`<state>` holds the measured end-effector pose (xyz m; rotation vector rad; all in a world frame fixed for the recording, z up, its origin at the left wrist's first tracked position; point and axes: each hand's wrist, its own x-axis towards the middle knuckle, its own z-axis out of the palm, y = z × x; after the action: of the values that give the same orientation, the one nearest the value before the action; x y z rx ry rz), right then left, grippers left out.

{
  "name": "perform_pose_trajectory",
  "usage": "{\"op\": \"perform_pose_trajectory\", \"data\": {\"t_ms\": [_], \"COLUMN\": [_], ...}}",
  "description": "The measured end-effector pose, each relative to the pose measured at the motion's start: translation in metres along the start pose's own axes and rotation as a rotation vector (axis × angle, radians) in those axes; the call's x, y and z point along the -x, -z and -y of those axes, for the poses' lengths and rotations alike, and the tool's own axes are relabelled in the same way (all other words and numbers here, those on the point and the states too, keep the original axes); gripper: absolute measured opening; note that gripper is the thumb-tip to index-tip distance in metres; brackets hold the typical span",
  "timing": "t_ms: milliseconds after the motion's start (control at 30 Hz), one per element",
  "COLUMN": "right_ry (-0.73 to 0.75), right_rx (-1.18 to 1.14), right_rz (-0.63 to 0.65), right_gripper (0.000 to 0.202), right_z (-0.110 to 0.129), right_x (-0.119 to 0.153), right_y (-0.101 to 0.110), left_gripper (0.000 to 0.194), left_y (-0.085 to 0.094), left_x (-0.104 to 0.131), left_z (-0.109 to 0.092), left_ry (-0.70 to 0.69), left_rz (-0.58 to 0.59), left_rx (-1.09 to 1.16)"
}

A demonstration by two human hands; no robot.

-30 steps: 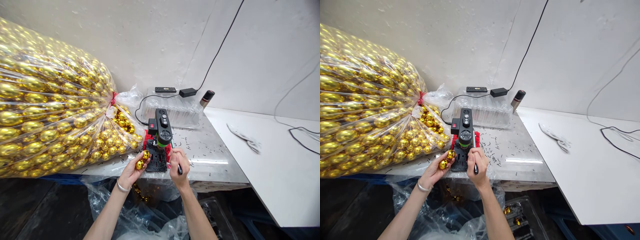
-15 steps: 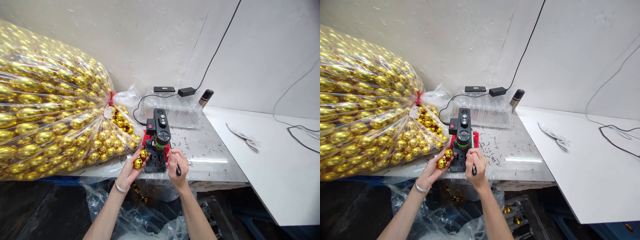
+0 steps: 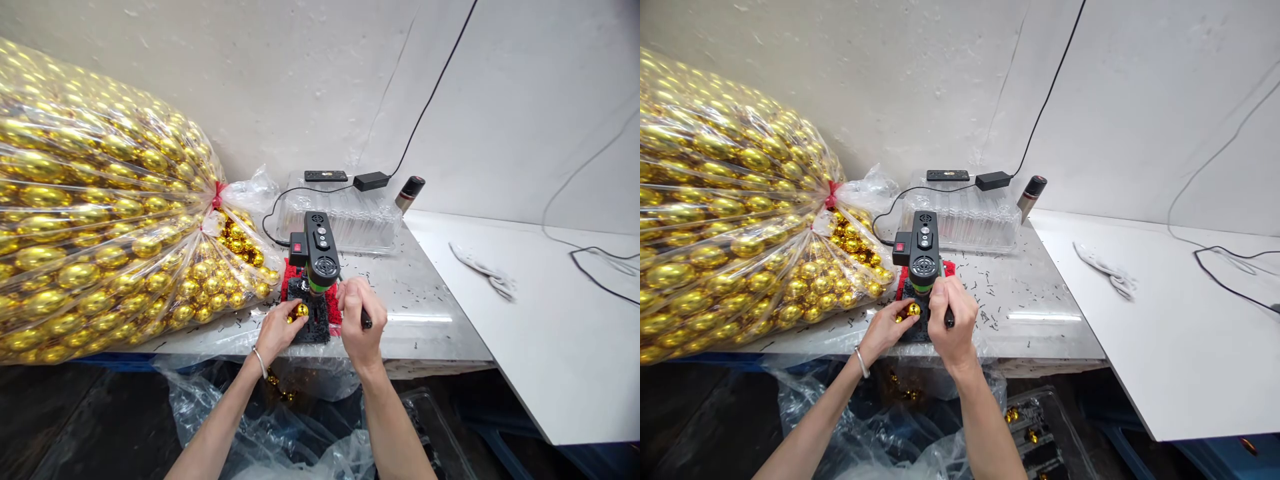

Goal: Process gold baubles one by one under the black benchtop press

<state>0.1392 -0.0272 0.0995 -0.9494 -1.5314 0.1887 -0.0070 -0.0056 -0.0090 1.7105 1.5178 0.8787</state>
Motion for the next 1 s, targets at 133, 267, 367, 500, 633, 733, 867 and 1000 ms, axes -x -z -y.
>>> {"op": "perform_pose_trajectory", "data": {"t_ms": [133, 267, 367, 500, 633, 733, 867, 1000], "right_ry": [0.011, 0.037, 0.058, 0.078, 0.112, 0.132, 0.197, 0.198], "right_rx": [-0.012, -0.017, -0.005, 0.018, 0.045, 0.053, 0.08, 0.087], "right_rz": [-0.001, 0.007, 0.019, 0.043, 0.079, 0.081, 0.033, -0.019], "right_gripper": [0.03, 0.028, 0.027, 0.026, 0.025, 0.024, 0.024, 0.026], "right_z": [-0.001, -0.002, -0.003, -0.005, -0.014, -0.027, -0.044, -0.053], "right_x": [0.004, 0.007, 0.008, 0.012, 0.028, 0.044, 0.061, 0.069], "right_y": [0.001, 0.001, 0.002, 0.004, 0.005, 0.001, -0.008, -0.014], "left_gripper": [0.036, 0.036, 0.035, 0.037, 0.037, 0.036, 0.034, 0.032], "left_y": [0.002, 0.0, -0.003, -0.007, -0.007, -0.007, -0.007, -0.008], "left_x": [-0.005, -0.012, -0.015, -0.013, -0.011, -0.012, -0.012, -0.012], "left_z": [-0.007, -0.015, -0.018, -0.019, -0.018, -0.018, -0.018, -0.016], "left_ry": [-0.145, -0.169, -0.146, -0.119, -0.106, -0.095, -0.084, -0.085], "left_rz": [0.071, 0.159, 0.17, 0.149, 0.155, 0.157, 0.159, 0.148], "left_rx": [-0.249, -0.396, -0.433, -0.468, -0.47, -0.467, -0.464, -0.447]}}
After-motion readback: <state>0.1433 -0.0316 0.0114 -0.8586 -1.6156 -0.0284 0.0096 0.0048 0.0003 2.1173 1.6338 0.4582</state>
